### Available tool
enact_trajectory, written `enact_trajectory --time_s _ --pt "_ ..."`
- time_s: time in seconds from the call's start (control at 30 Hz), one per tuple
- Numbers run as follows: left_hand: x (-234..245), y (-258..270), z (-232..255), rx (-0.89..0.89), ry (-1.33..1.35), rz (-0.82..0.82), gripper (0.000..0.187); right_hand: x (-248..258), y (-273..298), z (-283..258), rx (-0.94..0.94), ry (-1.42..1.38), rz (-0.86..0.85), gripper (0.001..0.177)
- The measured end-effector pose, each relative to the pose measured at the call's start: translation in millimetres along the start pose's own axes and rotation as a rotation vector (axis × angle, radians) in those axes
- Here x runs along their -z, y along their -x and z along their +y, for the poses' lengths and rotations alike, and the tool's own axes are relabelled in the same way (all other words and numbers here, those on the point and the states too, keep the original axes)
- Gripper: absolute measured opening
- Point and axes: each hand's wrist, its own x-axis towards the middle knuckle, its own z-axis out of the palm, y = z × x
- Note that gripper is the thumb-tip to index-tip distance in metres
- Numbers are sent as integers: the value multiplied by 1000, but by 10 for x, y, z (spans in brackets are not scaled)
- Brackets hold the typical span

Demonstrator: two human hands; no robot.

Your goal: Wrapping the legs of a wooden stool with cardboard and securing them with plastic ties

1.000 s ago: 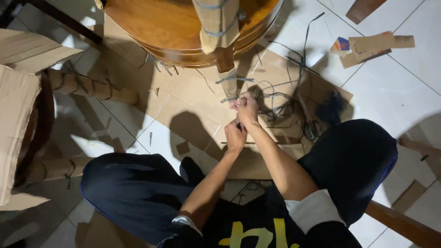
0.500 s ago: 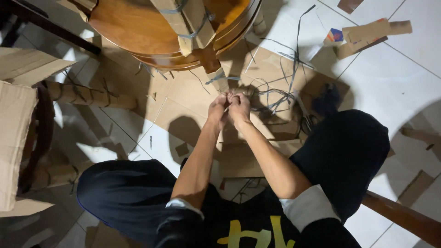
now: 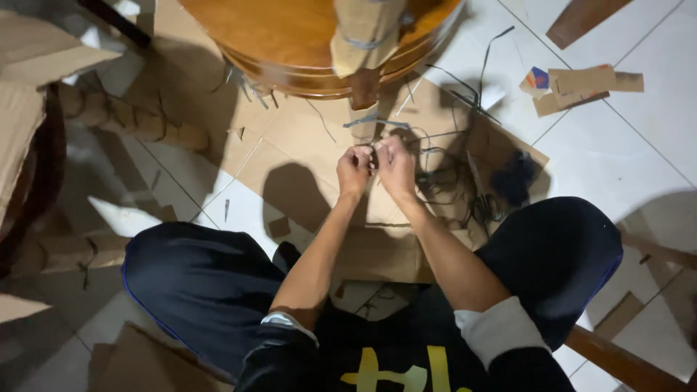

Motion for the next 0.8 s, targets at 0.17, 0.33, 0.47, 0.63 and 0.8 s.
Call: enact_trajectory --time_s 0.17,0.33,0.47,0.63,0.8 --pt "-10 367 279 -367 -464 59 10 85 -154 -74 451 87 63 4" --pt "-24 253 182 -240 -578 77 14 28 -310 171 552 202 63 7" --pt "-38 237 142 -174 -452 75 14 114 -291 150 501 166 23 9" --pt "-278 264 185 -145 -381 40 15 -13 -460 521 307 23 -10 17" --pt "-331 367 450 -195 -485 -2 19 92 -551 363 8 -72 -159 30"
